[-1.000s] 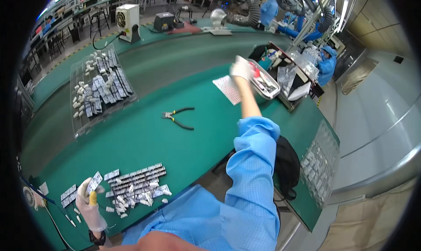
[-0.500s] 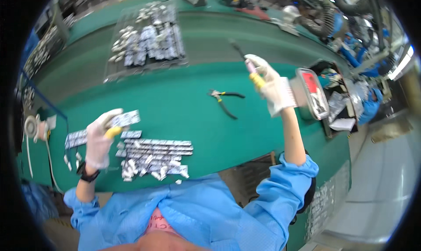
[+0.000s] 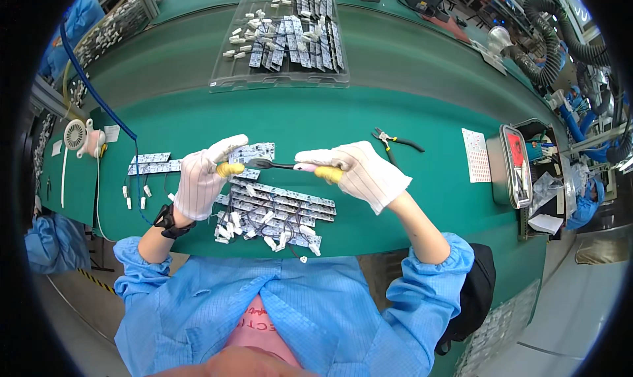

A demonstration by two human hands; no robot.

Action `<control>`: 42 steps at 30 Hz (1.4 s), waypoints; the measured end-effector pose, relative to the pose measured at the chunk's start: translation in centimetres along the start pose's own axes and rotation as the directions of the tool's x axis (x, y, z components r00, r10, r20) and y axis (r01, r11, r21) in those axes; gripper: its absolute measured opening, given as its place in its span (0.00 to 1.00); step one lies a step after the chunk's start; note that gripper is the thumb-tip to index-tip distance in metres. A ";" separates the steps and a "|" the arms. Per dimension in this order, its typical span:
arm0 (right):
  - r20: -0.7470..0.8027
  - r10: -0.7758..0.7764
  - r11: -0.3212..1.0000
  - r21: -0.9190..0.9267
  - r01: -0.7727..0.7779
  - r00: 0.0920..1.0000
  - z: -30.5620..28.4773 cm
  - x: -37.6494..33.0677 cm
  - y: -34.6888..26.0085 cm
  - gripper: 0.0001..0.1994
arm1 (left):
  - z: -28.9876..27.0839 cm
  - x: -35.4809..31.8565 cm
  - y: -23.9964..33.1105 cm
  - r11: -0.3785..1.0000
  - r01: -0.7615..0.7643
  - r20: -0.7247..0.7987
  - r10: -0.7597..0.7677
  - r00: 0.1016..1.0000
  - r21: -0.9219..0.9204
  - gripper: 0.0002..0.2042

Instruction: Assembling and inspecting LED light strips on an electronics production line.

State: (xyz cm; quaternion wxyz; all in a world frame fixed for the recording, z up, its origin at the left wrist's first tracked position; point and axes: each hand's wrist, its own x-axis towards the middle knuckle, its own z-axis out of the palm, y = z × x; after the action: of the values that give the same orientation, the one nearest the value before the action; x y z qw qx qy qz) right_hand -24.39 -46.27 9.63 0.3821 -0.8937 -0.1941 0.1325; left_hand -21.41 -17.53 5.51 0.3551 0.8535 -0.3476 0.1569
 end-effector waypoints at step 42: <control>-0.003 -0.221 0.948 -0.234 0.214 0.975 -1.1 -0.5 0.8 0.15 | 0.8 0.0 0.8 0.994 -0.009 -0.059 0.002 0.998 -0.111 0.17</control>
State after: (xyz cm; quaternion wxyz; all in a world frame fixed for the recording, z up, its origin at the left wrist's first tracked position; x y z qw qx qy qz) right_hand -24.22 -47.68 9.87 0.2900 -0.9073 -0.2999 0.0529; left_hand -21.93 -18.51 5.37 0.4117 0.8265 -0.3474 0.1633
